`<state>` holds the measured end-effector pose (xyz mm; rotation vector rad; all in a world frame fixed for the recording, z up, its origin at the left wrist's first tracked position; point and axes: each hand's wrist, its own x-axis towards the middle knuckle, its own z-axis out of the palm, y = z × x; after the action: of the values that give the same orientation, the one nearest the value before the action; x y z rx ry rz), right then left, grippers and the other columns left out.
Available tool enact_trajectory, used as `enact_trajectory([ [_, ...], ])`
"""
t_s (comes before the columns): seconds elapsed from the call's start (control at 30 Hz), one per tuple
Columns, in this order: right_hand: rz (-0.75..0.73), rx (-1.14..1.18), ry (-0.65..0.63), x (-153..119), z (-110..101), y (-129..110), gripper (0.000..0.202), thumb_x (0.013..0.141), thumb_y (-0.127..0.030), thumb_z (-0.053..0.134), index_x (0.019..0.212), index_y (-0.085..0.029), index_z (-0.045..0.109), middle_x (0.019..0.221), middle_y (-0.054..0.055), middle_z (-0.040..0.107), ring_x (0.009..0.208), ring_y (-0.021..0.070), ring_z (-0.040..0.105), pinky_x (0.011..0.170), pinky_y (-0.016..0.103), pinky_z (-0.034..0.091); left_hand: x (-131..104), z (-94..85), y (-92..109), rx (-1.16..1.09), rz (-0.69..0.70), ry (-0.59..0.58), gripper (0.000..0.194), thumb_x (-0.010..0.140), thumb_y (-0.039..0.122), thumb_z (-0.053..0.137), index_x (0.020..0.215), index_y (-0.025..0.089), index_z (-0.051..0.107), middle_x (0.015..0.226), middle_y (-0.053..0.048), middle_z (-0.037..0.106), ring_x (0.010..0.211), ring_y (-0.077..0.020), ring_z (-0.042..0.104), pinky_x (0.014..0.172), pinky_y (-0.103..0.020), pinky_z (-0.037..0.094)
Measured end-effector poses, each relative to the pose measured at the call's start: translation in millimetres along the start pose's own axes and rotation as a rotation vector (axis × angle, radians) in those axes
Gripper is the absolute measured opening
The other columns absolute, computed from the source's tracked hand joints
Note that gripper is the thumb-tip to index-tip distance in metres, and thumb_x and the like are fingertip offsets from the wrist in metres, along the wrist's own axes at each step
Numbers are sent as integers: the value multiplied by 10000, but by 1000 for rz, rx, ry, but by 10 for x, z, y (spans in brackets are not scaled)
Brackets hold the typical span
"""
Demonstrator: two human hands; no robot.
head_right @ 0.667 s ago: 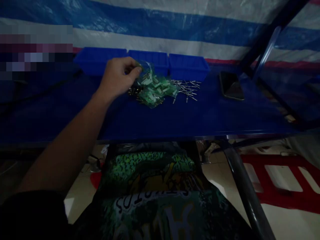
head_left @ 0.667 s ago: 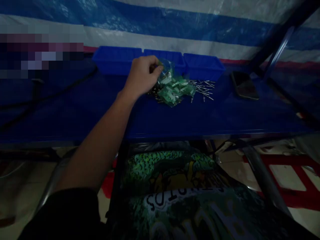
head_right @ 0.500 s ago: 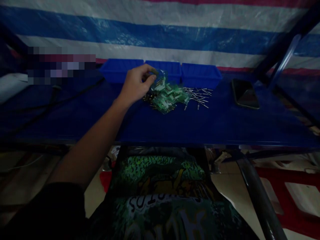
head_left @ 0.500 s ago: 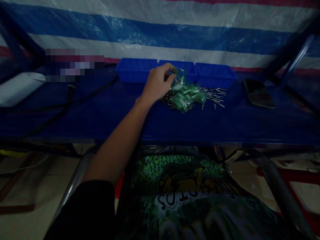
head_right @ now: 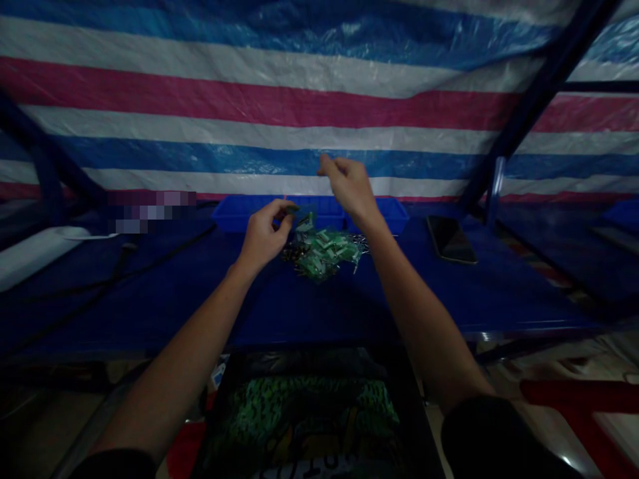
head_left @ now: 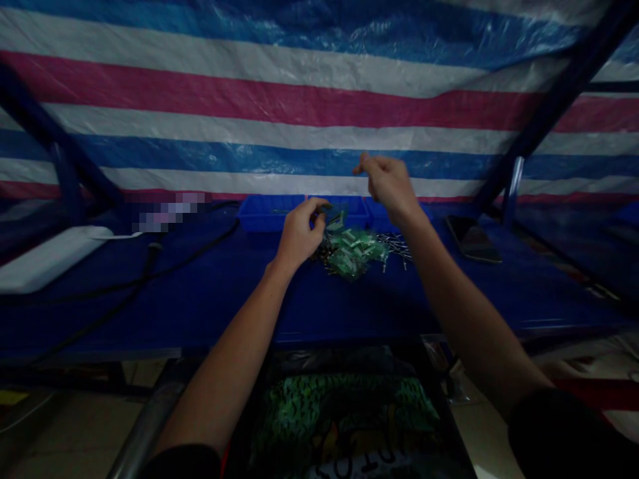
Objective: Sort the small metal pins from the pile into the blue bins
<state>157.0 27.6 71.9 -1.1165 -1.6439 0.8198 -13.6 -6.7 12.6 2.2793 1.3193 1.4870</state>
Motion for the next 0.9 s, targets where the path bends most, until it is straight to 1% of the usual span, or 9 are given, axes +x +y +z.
enact_trajectory([
  [0.1,79,106,-58,-139,67,157,546,830,-628,356,881,-144,603,488,-24,480,426,71,427,429,208,327,5,-1,8,-1,27,35,245,801,148,460,951,282,600,930,-20,649,781,-174,580,608,-312,467],
  [0.23,205,344,-163,-276,175,333,449,830,-583,403,877,-179,592,463,-21,497,375,74,406,378,205,283,6,27,30,3,128,67,216,800,120,477,933,210,622,886,-34,642,794,-158,569,707,-302,470],
  [0.33,282,523,-221,-292,253,390,293,828,-456,482,879,-186,583,496,-10,534,402,85,450,388,205,324,4,42,22,19,187,99,210,807,104,473,900,196,637,840,-25,621,810,-152,559,784,-315,456],
  [0.4,285,619,-220,-280,308,418,148,800,-299,531,885,-187,580,540,-11,559,432,84,479,417,204,367,1,44,1,37,188,128,211,804,96,478,862,207,648,835,-26,598,838,-161,549,809,-330,448],
  [0.5,282,680,-155,-262,380,460,267,712,-119,557,972,-181,558,616,-12,596,480,88,521,456,210,408,-6,50,-46,63,157,163,211,778,79,504,798,214,666,914,-47,551,916,-184,521,828,-348,441],
  [0.6,268,672,-85,-255,414,491,348,666,-86,565,1005,-160,540,620,-14,598,476,91,516,464,220,402,-14,68,-97,100,99,180,226,750,56,519,780,211,681,1010,-63,498,957,-198,493,856,-368,425],
  [0.73,185,523,-9,-262,418,503,216,626,-134,598,839,-147,566,563,-29,565,460,86,487,464,222,366,-13,79,-145,133,-30,136,243,738,56,500,790,198,690,910,-61,530,925,-204,503,883,-384,397],
  [0.8,125,455,9,-265,427,512,179,606,-158,616,775,-154,555,561,-35,554,479,87,484,475,220,356,-3,70,-153,71,-130,83,232,741,82,487,789,186,689,837,-50,575,862,-194,530,851,-360,404],
  [0.9,2,389,12,-253,450,551,153,597,-180,617,725,-170,532,603,-39,549,542,90,494,533,222,376,21,47,-150,-175,-356,23,211,779,210,480,807,161,684,767,-44,628,725,-167,551,711,-292,417],
])
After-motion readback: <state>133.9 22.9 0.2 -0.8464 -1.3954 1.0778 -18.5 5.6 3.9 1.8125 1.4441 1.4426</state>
